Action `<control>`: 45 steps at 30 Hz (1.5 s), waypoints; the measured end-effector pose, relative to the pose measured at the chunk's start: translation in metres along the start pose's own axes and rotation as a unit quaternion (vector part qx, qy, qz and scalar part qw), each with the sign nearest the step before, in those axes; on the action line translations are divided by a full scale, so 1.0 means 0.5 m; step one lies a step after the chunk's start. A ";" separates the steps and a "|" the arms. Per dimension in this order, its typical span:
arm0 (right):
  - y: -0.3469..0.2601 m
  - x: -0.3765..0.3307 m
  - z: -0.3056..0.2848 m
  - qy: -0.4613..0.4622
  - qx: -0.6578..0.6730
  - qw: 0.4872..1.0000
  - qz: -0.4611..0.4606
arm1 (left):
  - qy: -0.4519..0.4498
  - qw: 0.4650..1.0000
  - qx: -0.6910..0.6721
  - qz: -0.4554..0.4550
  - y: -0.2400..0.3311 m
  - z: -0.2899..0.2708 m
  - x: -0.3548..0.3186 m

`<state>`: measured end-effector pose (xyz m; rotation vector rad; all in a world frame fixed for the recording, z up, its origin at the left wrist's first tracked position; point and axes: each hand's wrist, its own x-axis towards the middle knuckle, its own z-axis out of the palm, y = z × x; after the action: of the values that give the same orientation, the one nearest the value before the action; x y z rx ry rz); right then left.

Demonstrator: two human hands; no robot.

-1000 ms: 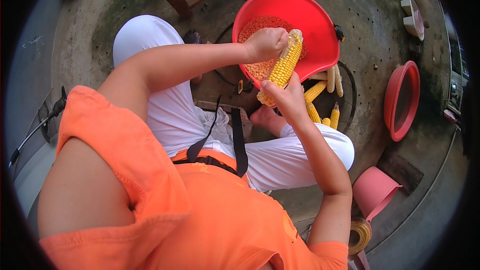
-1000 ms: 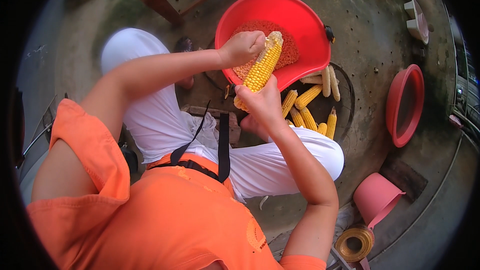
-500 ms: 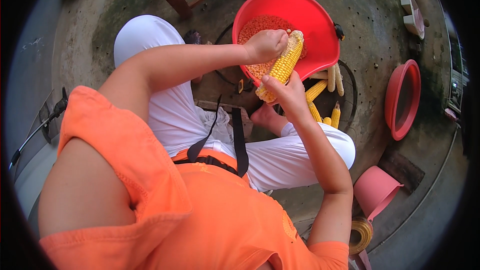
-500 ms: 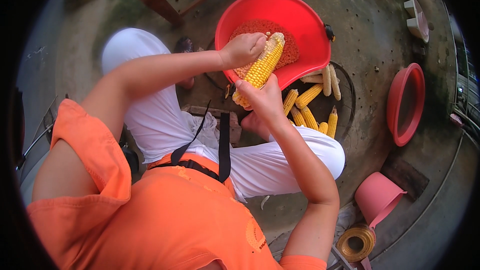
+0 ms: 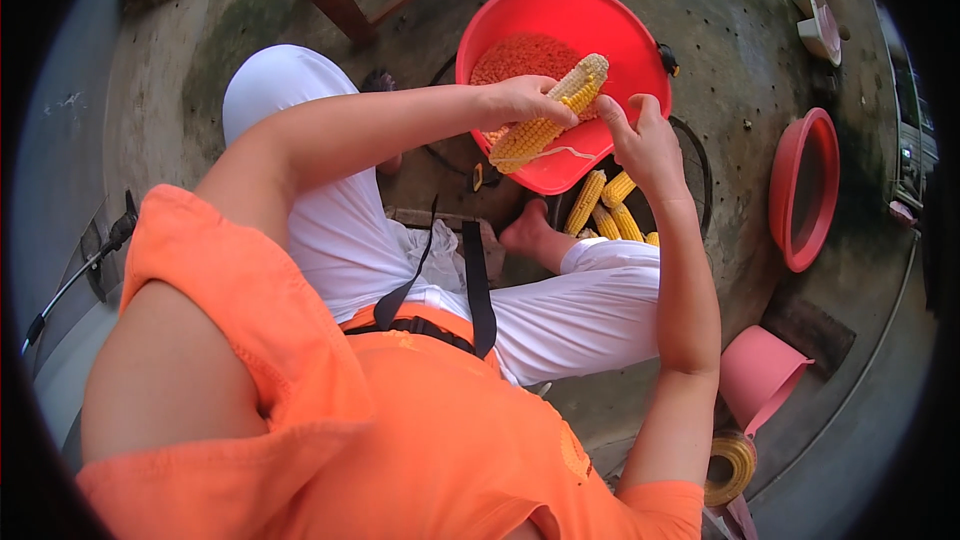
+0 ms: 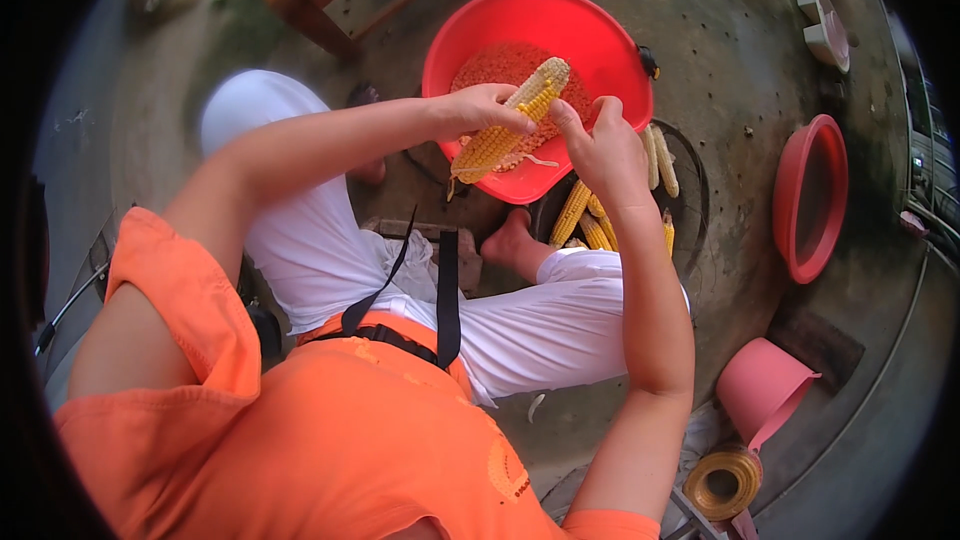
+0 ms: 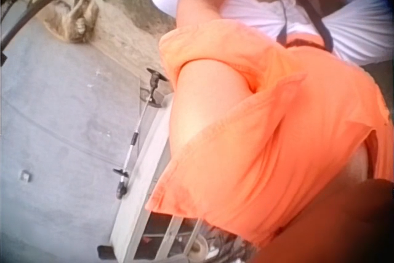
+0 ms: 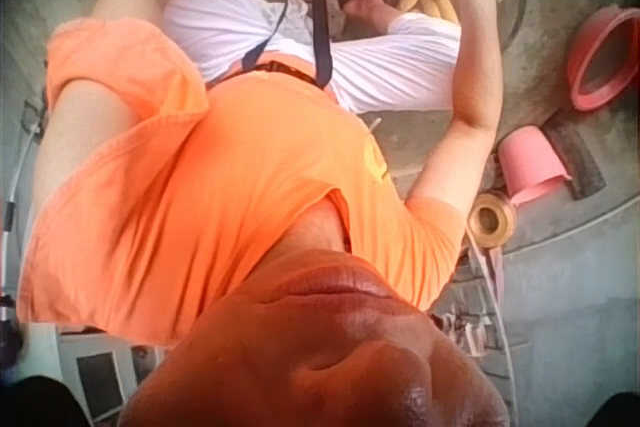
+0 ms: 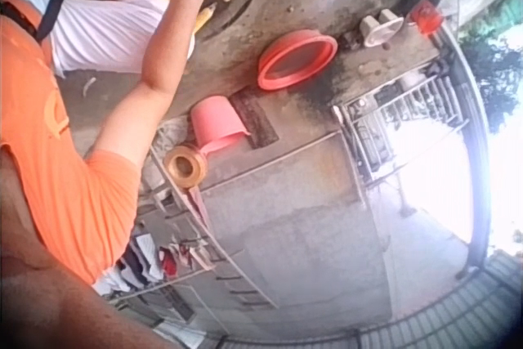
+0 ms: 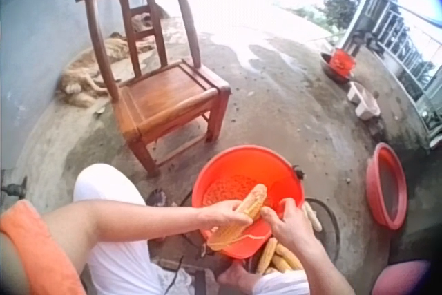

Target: The person shells ears of corn by hand, stripping the kernels off the cobs into a basin.

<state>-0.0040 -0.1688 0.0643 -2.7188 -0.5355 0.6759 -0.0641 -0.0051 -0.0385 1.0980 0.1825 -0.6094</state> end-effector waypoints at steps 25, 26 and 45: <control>0.387 0.092 -0.236 0.365 0.052 0.918 0.143 | -0.121 0.969 -0.204 -0.064 0.078 0.062 -0.039; 0.270 0.104 -0.184 0.235 0.167 0.952 0.103 | -0.113 0.971 -0.197 -0.071 0.072 0.043 -0.045; 0.016 0.063 -0.004 0.247 0.054 0.938 -0.238 | 0.034 0.980 -0.190 -0.051 0.126 0.110 -0.051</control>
<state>0.0252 -0.1633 0.0507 -2.3782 -0.9365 -0.1013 -0.0592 -0.0242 0.0469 0.7422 0.4009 -0.5985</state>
